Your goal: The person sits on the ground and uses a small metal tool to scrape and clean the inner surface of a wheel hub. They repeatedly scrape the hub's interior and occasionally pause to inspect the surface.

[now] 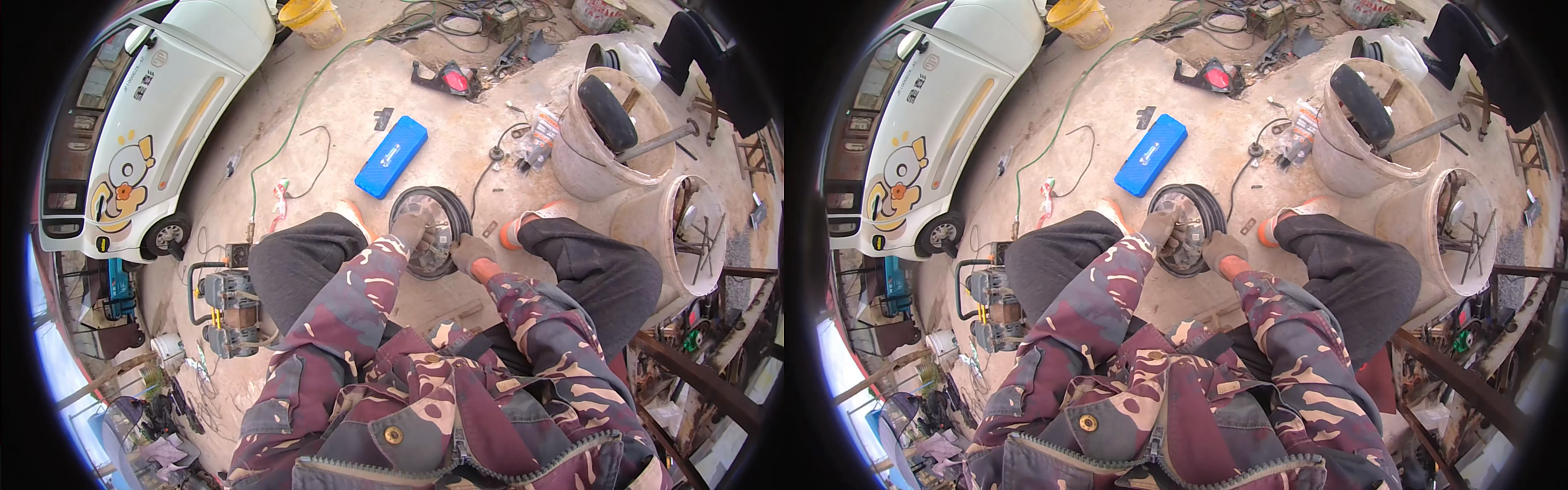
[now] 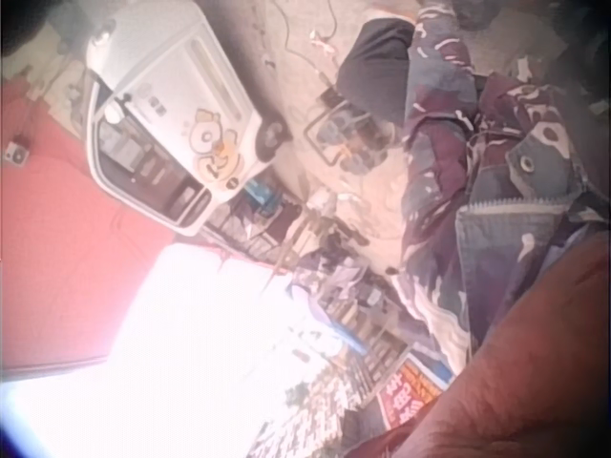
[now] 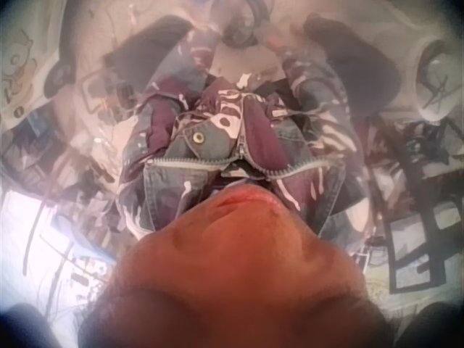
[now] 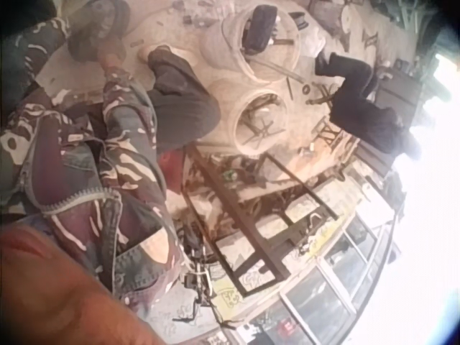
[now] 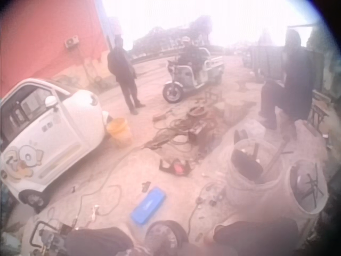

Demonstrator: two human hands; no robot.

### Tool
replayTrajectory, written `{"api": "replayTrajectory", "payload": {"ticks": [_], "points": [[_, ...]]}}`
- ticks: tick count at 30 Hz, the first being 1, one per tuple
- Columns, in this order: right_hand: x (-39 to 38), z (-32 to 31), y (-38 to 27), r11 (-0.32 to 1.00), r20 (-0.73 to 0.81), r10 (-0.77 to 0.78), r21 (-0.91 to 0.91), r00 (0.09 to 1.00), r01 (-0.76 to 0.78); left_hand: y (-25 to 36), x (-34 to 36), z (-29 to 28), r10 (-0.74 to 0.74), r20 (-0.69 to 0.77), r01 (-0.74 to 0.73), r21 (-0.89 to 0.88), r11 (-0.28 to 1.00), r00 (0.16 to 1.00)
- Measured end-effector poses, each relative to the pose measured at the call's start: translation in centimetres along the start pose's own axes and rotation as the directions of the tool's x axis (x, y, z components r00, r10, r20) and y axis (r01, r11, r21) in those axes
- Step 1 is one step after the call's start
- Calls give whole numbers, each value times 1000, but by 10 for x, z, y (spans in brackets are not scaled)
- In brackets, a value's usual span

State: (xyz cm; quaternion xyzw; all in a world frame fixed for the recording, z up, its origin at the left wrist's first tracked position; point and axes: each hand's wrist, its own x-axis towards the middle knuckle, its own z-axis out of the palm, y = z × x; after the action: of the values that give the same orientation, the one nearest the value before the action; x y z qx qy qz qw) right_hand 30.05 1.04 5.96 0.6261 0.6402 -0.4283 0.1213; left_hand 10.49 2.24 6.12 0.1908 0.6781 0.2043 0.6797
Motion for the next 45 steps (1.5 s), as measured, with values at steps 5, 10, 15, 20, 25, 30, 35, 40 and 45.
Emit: {"api": "replayTrajectory", "payload": {"ticks": [5,10,15,20,25,30,35,40,45], "points": [[0,-1,-1,1000,-1,17,7,1000,-17,2,-12,1,495,-182,-188,772,607,850],[-1,0,0,1000,-6,-5,9,1000,5,4,-41,3,769,60,-269,952,149,637],[3,4,5,999,-24,-43,23,999,43,-6,-20,-4,674,74,-229,963,144,735],[4,8,5,997,-48,-59,52,997,62,-13,8,-3,119,-77,-78,410,909,990],[0,2,2,998,-22,-56,27,998,57,-12,-15,0,561,-83,-230,855,465,824],[0,0,1,998,-23,-69,12,997,69,-3,-44,3,712,192,-337,939,67,676],[4,6,4,998,-27,-58,5,998,59,2,-42,2,730,309,-367,926,-86,609],[6,9,7,996,-42,-80,22,996,81,-13,-7,2,772,95,-346,923,168,629],[6,10,8,997,-39,-75,1,996,76,-19,28,-7,-8,16,9,-96,995,1000]]}}
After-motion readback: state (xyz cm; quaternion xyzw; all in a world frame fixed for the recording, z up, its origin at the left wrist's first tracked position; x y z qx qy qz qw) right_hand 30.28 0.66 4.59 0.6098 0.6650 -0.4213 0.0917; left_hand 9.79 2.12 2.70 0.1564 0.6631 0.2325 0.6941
